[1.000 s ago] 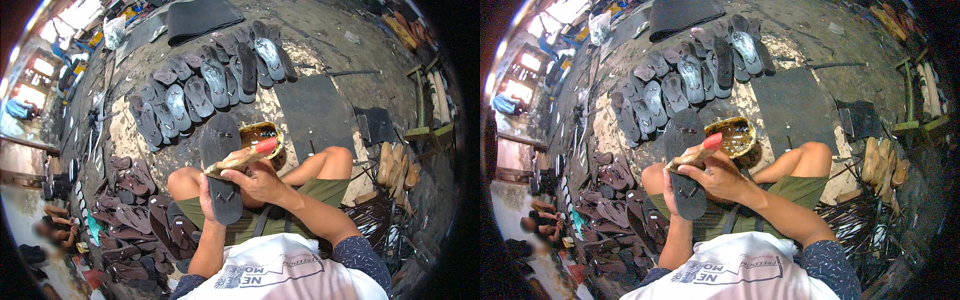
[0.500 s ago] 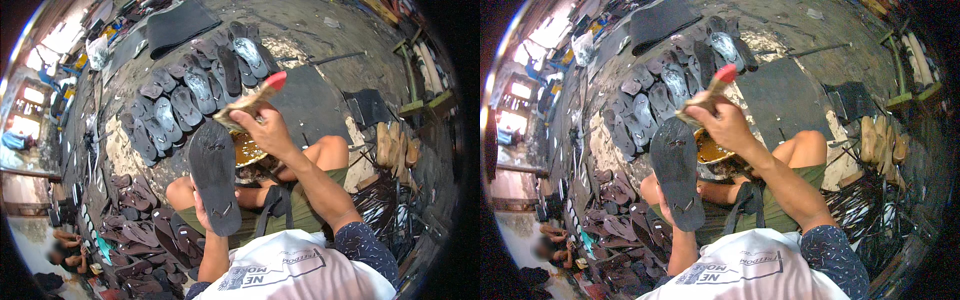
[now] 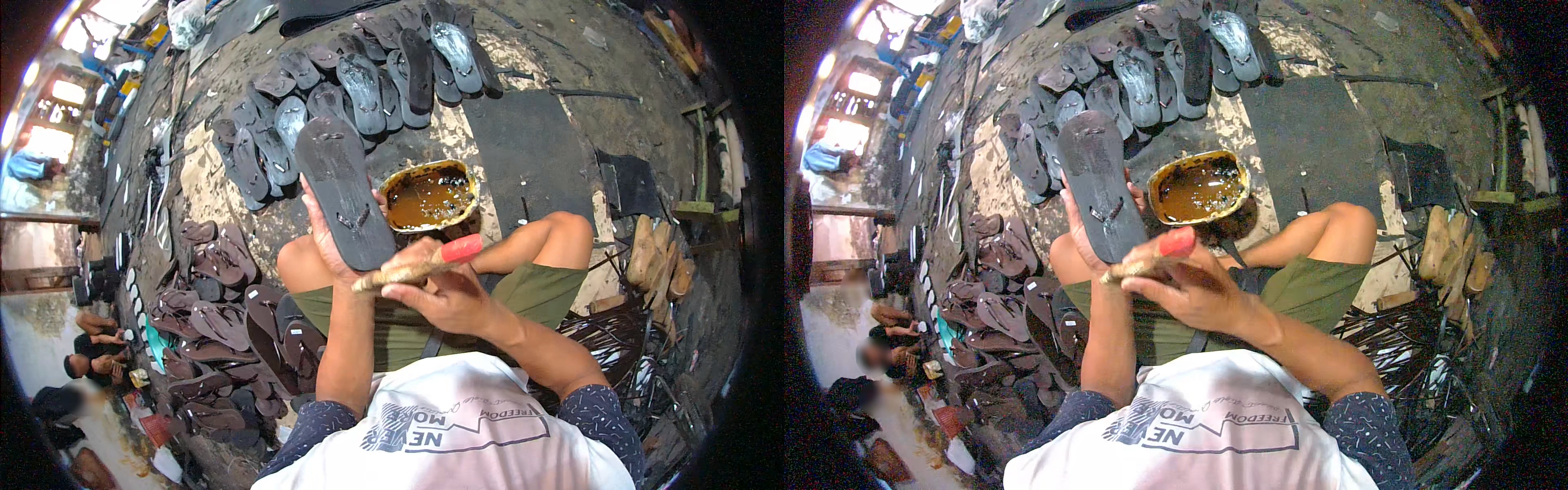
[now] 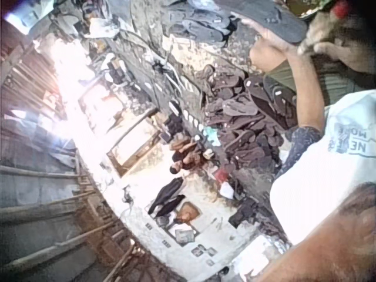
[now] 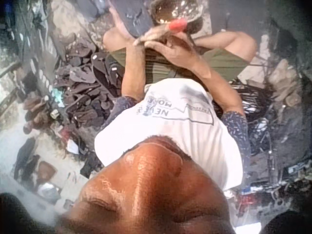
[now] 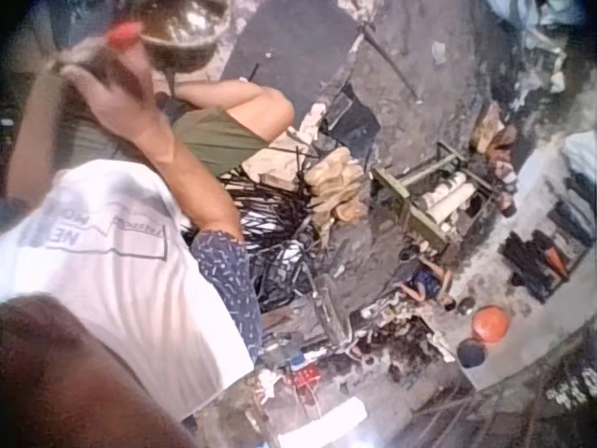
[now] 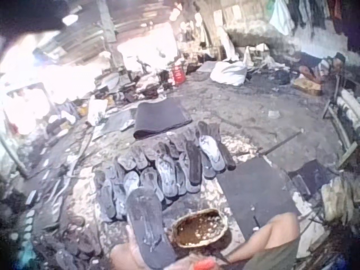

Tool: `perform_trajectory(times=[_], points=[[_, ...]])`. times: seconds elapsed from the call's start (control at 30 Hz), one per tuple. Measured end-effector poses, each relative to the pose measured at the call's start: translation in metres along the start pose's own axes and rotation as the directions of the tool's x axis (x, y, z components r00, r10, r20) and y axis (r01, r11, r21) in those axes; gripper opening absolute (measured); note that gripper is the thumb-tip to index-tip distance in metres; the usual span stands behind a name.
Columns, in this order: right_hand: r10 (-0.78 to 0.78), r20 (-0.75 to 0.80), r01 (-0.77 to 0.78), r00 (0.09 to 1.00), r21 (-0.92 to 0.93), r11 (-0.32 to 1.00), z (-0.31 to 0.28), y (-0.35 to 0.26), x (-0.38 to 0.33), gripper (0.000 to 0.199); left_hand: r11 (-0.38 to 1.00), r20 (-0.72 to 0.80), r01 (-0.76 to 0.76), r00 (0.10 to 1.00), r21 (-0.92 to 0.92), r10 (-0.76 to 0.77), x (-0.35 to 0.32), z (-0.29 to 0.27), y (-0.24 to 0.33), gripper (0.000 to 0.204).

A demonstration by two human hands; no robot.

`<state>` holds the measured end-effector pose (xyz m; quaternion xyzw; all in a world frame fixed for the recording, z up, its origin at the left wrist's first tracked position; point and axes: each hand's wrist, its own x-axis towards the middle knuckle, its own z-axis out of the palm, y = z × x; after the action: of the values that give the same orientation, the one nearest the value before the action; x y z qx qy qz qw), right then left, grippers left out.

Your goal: The person sits on the floor and repeatedly picks up black flip-flops, applies a brown adhesive from a container using a brush, and places them back in a pile. The person handles the sandals one at a time and continues the process for the duration of the clip.

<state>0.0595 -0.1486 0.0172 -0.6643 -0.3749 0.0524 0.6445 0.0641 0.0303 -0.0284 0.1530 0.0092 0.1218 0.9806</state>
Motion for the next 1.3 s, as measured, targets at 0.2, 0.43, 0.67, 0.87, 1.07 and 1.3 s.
perform_trajectory(times=[0.2, 0.43, 0.67, 0.87, 1.07, 1.3], points=[[-0.314, -0.08, 0.282, 0.946, -0.275, 0.919, -0.013, 0.044, 0.068, 0.028, 0.901, -0.15, 0.067, 0.978, -0.428, -0.145, -0.023, 0.025, -0.035, 0.052], [-0.297, 0.031, 0.299, 0.954, -0.121, 0.947, 0.001, 0.047, 0.069, 0.025, 1.0, -0.202, -0.018, 0.979, 0.007, 0.019, -0.013, 0.018, -0.013, 0.051], [0.314, -0.241, -0.286, 0.918, 0.148, 0.947, -0.044, -0.006, 0.011, 0.015, 0.998, -0.142, 0.059, 0.988, -0.006, -0.059, 0.096, -0.09, 0.074, 0.065], [0.286, -0.494, -0.315, 0.821, 0.025, 0.949, -0.09, 0.0, 0.008, 0.032, 0.953, -0.541, -0.122, 0.799, 0.279, 0.261, 0.256, -0.122, 0.221, 0.077], [0.356, -0.566, -0.454, 0.744, -0.038, 0.89, -0.103, 0.043, -0.023, 0.046, 0.712, -0.374, 0.001, 0.851, 0.702, 0.368, 0.13, -0.122, 0.223, 0.056], [0.399, -0.529, -0.418, 0.749, 0.09, 0.904, -0.12, 0.081, -0.007, 0.04, 0.088, -0.308, 0.392, 0.544, 0.916, 0.781, -0.183, -0.083, 0.265, 0.04]])
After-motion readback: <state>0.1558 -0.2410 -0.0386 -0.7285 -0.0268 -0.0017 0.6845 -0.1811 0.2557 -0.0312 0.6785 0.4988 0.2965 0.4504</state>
